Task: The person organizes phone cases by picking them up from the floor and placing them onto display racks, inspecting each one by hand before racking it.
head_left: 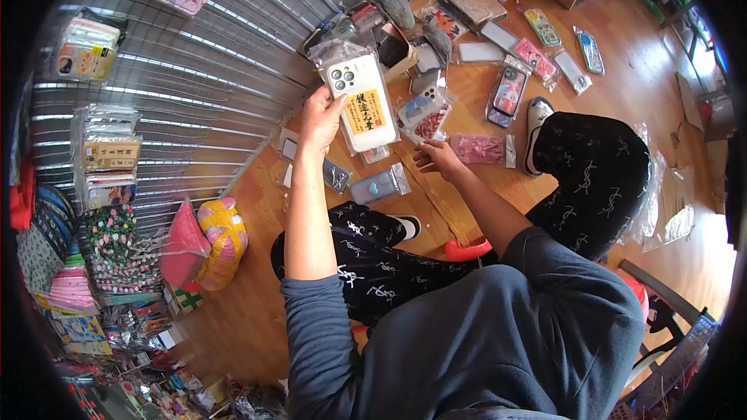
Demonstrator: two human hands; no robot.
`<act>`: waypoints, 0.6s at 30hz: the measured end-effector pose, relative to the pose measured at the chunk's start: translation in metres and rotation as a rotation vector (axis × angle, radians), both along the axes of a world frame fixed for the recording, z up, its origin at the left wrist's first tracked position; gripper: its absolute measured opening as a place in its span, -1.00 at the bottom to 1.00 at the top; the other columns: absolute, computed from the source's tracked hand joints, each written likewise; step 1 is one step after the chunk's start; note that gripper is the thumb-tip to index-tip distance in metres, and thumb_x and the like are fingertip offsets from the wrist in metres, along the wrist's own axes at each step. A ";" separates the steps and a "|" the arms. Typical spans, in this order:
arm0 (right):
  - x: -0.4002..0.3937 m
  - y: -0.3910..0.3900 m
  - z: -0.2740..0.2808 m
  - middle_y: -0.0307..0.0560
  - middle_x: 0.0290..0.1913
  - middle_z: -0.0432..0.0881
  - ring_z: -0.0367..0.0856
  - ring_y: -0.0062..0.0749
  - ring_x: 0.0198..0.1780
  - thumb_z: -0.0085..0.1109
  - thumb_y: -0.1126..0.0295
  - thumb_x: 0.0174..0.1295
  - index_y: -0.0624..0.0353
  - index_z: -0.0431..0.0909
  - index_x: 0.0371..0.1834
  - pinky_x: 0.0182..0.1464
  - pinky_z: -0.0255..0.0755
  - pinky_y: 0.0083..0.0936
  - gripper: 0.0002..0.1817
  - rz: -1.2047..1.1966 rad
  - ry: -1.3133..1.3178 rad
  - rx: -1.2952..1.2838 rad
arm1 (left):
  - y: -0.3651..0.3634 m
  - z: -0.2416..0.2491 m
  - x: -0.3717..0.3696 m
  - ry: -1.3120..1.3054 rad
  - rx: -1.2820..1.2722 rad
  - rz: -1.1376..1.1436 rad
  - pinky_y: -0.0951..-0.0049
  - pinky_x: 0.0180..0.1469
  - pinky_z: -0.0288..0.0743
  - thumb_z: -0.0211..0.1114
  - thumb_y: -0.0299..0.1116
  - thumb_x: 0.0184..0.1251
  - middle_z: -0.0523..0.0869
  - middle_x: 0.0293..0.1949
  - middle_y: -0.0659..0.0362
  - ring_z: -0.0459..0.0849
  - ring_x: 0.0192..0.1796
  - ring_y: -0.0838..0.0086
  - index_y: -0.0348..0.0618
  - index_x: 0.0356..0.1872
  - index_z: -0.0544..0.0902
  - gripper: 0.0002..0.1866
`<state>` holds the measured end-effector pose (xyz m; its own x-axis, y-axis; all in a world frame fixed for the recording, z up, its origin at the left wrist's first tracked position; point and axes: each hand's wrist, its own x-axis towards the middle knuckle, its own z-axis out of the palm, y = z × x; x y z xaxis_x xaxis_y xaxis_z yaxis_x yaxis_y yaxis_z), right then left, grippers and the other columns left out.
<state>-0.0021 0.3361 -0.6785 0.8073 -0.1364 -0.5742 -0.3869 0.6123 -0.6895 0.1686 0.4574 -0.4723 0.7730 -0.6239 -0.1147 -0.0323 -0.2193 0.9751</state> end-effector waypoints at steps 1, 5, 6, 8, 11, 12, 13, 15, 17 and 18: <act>0.000 0.000 -0.001 -0.07 -0.38 0.54 0.52 -0.40 -0.44 -0.07 0.19 0.21 0.25 0.42 -0.18 -0.41 0.46 -0.46 -0.67 0.004 -0.007 -0.009 | 0.000 0.001 -0.001 -0.007 -0.009 0.004 0.60 -0.12 0.35 0.07 -0.56 0.18 0.61 -0.22 0.16 0.53 -0.21 0.61 -0.29 -0.13 0.49 -0.79; -0.002 0.000 0.002 -0.08 -0.41 0.54 0.52 -0.38 -0.43 -0.07 0.20 0.20 0.22 0.44 -0.22 -0.42 0.47 -0.43 -0.71 -0.008 -0.013 -0.018 | -0.002 0.002 -0.002 -0.005 -0.087 -0.006 0.56 -0.12 0.38 0.08 -0.54 0.18 0.62 -0.24 0.14 0.55 -0.22 0.57 -0.30 -0.17 0.50 -0.81; -0.001 0.001 -0.005 -0.06 -0.38 0.55 0.54 -0.37 -0.41 -0.07 0.19 0.20 0.22 0.46 -0.21 -0.38 0.49 -0.41 -0.69 -0.024 -0.050 -0.026 | 0.000 0.001 0.001 0.054 -0.007 -0.008 0.55 -0.15 0.40 0.08 -0.53 0.17 0.62 -0.25 0.14 0.56 -0.24 0.55 -0.29 -0.18 0.50 -0.81; 0.005 -0.003 -0.086 -0.12 -0.43 0.51 0.49 -0.41 -0.43 -0.05 0.28 0.17 0.18 0.42 -0.18 -0.37 0.43 -0.43 -0.75 0.012 -0.558 0.070 | -0.002 0.015 -0.004 -0.154 0.043 -0.050 0.52 -0.14 0.42 0.11 -0.50 0.13 0.63 -0.25 0.16 0.56 -0.23 0.55 -0.27 -0.17 0.51 -0.78; 0.024 -0.005 -0.050 -0.21 -0.52 0.47 0.46 -0.46 -0.50 -0.02 0.27 0.16 0.10 0.42 -0.24 -0.55 0.40 -0.46 -0.81 0.029 -0.240 0.223 | -0.003 -0.001 0.003 -0.154 -0.087 -0.042 0.50 -0.12 0.42 0.14 -0.43 0.17 0.63 -0.24 0.20 0.54 -0.21 0.57 -0.24 -0.16 0.54 -0.78; 0.017 0.004 0.019 -0.17 -0.50 0.50 0.49 -0.43 -0.49 -0.02 0.21 0.17 0.14 0.45 -0.27 -0.50 0.45 -0.40 -0.76 -0.077 -0.141 0.021 | -0.002 0.002 0.002 -0.082 0.026 -0.003 0.50 -0.14 0.42 0.15 -0.41 0.17 0.63 -0.24 0.21 0.54 -0.22 0.58 -0.24 -0.17 0.55 -0.79; 0.019 0.004 0.055 -0.17 -0.53 0.49 0.50 -0.39 -0.51 -0.04 0.16 0.19 0.15 0.43 -0.28 -0.48 0.47 -0.37 -0.73 -0.070 -0.091 -0.010 | -0.001 -0.004 0.005 -0.140 -0.025 -0.021 0.52 -0.18 0.41 0.15 -0.42 0.17 0.63 -0.27 0.22 0.54 -0.25 0.59 -0.24 -0.20 0.55 -0.81; 0.034 -0.005 0.074 -0.04 -0.29 0.56 0.57 -0.24 -0.42 -0.05 0.13 0.19 0.23 0.42 -0.19 -0.41 0.53 -0.31 -0.65 -0.064 -0.222 0.032 | -0.003 -0.012 0.013 -0.095 -0.040 0.019 0.55 -0.20 0.39 0.15 -0.43 0.17 0.62 -0.30 0.23 0.53 -0.27 0.60 -0.25 -0.21 0.55 -0.82; 0.040 -0.010 0.106 -0.12 -0.38 0.55 0.55 -0.33 -0.37 -0.16 0.11 0.25 0.14 0.44 -0.26 -0.37 0.49 -0.29 -0.67 -0.185 -0.387 0.061 | -0.007 -0.001 0.003 -0.081 -0.070 0.015 0.56 -0.20 0.37 0.15 -0.43 0.17 0.62 -0.31 0.23 0.52 -0.29 0.60 -0.26 -0.22 0.55 -0.82; 0.037 -0.014 0.127 -0.18 -0.36 0.53 0.52 -0.40 -0.33 -0.20 0.08 0.25 0.15 0.44 -0.28 -0.34 0.48 -0.37 -0.64 -0.202 -0.468 0.146 | -0.008 0.002 0.000 -0.074 -0.033 0.017 0.56 -0.15 0.37 0.15 -0.45 0.17 0.61 -0.28 0.23 0.53 -0.24 0.59 -0.26 -0.20 0.53 -0.82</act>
<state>0.0347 0.3225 -0.5514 0.9476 -0.2617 -0.1833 0.0777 0.7454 -0.6621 0.1687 0.4494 -0.4707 0.7894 -0.6128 -0.0361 -0.1010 -0.1878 0.9770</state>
